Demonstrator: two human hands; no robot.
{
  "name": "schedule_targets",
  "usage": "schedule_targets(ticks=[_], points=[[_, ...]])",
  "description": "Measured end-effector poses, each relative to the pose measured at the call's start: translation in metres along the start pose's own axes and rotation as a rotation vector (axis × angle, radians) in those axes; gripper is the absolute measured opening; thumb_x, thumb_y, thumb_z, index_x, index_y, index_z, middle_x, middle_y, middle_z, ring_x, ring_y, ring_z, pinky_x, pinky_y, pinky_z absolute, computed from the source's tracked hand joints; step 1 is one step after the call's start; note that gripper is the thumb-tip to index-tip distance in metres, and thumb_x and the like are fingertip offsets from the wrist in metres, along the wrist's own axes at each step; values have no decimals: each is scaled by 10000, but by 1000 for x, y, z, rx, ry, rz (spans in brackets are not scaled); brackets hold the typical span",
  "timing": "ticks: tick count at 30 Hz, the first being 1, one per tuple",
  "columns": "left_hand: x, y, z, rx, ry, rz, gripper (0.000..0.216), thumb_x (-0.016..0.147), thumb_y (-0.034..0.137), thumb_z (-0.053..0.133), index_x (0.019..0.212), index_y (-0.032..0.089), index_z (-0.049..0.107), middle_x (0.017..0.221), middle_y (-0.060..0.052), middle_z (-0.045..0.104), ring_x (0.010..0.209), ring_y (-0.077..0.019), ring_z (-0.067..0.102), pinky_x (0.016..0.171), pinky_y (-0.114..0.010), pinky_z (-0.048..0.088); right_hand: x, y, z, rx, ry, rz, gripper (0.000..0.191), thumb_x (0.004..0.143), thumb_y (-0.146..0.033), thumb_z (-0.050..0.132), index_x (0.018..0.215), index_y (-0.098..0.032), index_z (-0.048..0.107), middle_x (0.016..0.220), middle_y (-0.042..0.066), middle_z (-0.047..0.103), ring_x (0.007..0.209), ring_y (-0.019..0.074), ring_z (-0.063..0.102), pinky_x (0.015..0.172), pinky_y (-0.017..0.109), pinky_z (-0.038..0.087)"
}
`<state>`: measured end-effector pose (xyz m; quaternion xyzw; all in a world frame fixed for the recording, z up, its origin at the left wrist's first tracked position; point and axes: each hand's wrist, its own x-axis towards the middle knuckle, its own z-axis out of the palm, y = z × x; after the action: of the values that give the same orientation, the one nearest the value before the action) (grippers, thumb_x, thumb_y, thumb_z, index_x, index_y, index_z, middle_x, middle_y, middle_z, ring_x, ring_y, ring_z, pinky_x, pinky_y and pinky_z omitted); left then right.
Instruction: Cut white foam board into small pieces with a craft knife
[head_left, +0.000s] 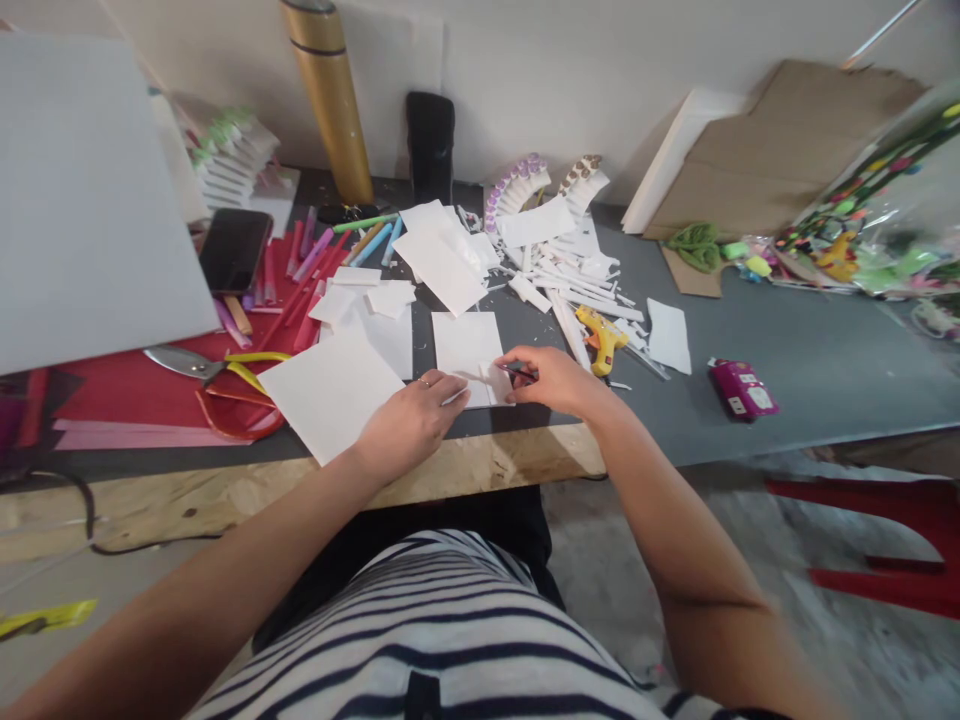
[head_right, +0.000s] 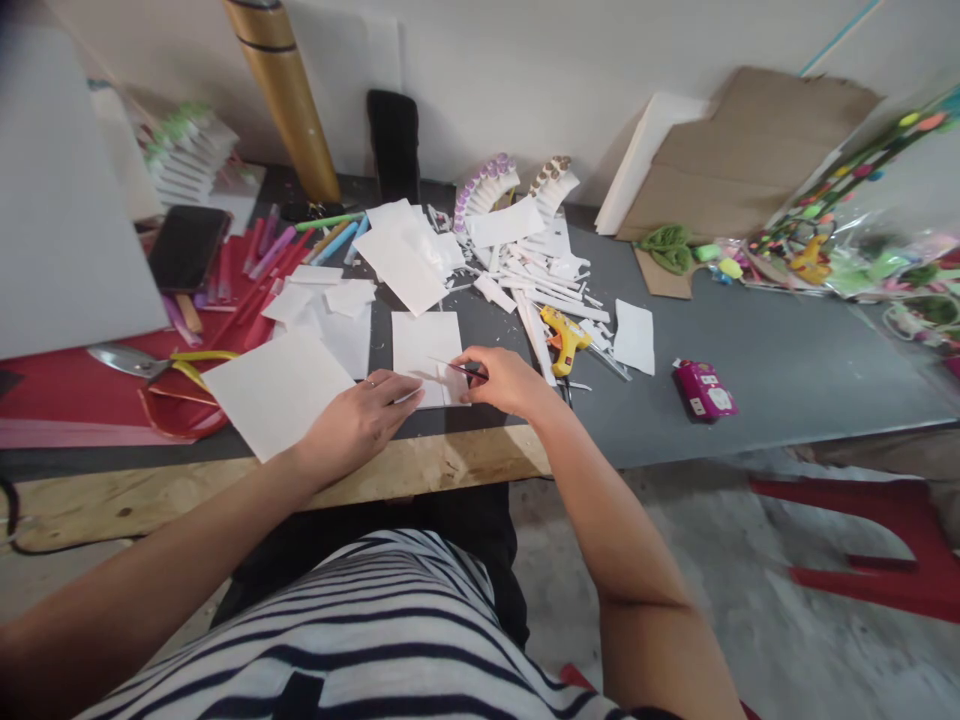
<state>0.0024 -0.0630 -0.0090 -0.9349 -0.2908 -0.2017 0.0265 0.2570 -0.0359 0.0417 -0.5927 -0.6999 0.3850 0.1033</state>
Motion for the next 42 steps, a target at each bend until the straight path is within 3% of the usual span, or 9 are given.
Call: schedule_targets(ticks=[3, 8, 14, 21, 30, 37, 42], points=[[0, 0, 0, -5, -9, 2, 258, 971, 89, 507, 1192, 99, 640, 1196, -137, 667, 996, -250, 589, 766, -374, 590, -2, -11, -2, -130, 10, 23, 489, 725, -156, 768, 1205, -242, 726, 781, -6, 686, 693, 149, 609, 642, 253, 397], [1, 0, -2, -23, -8, 0, 283, 949, 63, 527, 1209, 95, 633, 1192, -133, 669, 997, -251, 582, 770, -378, 592, -6, -28, 0, -335, 19, 10, 494, 742, -135, 739, 1221, -253, 735, 901, 39, 751, 827, 199, 662, 694, 268, 416], [0, 1, -1, -32, 21, 3, 253, 942, 59, 539, 1169, 89, 647, 1198, -132, 667, 1019, -258, 584, 794, -383, 601, -13, -40, 10, -604, -5, 7, 361, 876, -156, 608, 1193, -266, 742, 1044, 99, 720, 958, 252, 659, 710, 299, 403], [0, 1, 0, -53, 20, 1, 257, 937, 36, 523, 1149, 93, 656, 1203, -143, 668, 1053, -265, 585, 787, -393, 602, -13, -33, 15, -486, 53, 40, 431, 843, -127, 654, 1246, -264, 719, 1128, 115, 656, 1042, 257, 634, 839, 307, 444], [0, 1, 0, -49, 7, -2, 237, 950, 62, 531, 1141, 90, 667, 1193, -136, 672, 1037, -267, 580, 800, -398, 598, -13, -20, 28, -378, 213, 102, 331, 803, -160, 728, 1131, -192, 698, 1095, 121, 666, 1015, 269, 646, 865, 349, 476], [1, 1, -2, -59, -1, -1, 248, 950, 53, 522, 1154, 97, 657, 1215, -142, 667, 1055, -266, 579, 809, -400, 594, -14, -26, 21, -451, 129, 50, 330, 827, -130, 679, 1141, -224, 720, 1063, 117, 647, 1015, 276, 646, 862, 339, 464], [1, 2, -2, -55, 19, 1, 231, 953, 57, 528, 1136, 99, 662, 1206, -141, 669, 1034, -260, 579, 806, -398, 591, -15, -31, 16, -500, 44, 19, 343, 860, -137, 652, 1184, -223, 725, 1224, 139, 624, 1085, 292, 651, 908, 355, 469]])
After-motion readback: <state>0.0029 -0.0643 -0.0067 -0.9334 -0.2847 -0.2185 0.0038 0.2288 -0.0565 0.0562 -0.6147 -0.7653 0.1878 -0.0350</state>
